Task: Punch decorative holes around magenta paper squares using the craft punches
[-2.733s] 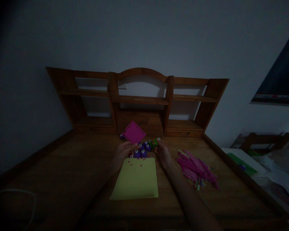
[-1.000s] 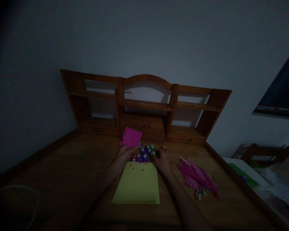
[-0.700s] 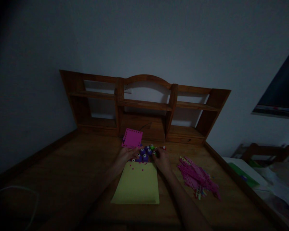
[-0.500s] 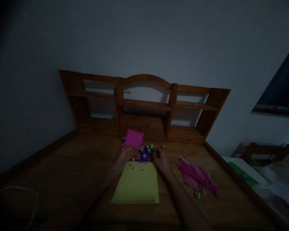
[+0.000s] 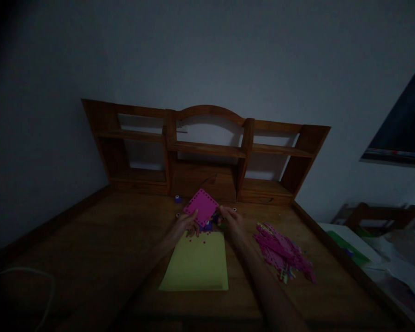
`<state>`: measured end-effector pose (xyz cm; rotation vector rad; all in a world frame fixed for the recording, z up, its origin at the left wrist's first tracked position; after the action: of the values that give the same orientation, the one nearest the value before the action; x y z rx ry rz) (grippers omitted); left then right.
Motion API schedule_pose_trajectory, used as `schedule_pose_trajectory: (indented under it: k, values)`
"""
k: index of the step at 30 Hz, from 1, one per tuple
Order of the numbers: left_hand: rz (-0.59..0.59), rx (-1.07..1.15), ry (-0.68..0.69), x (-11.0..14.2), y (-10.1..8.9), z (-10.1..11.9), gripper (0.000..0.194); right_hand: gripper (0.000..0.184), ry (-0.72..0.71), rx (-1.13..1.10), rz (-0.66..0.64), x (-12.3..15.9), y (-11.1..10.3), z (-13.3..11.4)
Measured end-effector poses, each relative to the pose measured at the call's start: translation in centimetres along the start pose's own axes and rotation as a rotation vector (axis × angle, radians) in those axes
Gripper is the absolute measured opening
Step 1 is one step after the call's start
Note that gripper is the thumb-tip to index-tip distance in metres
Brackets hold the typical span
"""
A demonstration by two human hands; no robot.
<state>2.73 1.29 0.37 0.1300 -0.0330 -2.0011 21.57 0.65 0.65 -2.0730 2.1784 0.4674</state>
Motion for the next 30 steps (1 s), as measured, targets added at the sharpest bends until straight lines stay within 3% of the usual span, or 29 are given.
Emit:
schedule_pose_trajectory:
  k: [12, 22, 30]
  values:
    - [-0.042, 0.0, 0.001, 0.19, 0.39, 0.15, 0.071, 0.034, 0.04, -0.053, 0.0, 0.6, 0.48, -0.82]
    - [-0.033, 0.018, -0.014, 0.32, 0.16, 0.55, 0.074, 0.031, 0.037, -0.054, 0.008, 0.34, -0.08, -0.26]
    - [0.032, -0.061, 0.088, 0.22, 0.13, 0.8, 0.046, 0.03, 0.054, -0.079, -0.019, 0.39, -0.01, -0.28]
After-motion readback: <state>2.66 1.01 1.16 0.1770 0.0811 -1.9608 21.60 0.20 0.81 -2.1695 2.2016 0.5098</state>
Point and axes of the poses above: each hand's wrist, its own x-axis away from the middle knuckle, its own y-axis out of the palm, z = x × y, the point moved 4 cm from there along -x, towards the middle knuckle, and after that the axes turned 2 degrees about -x, right-handed, at the moved point
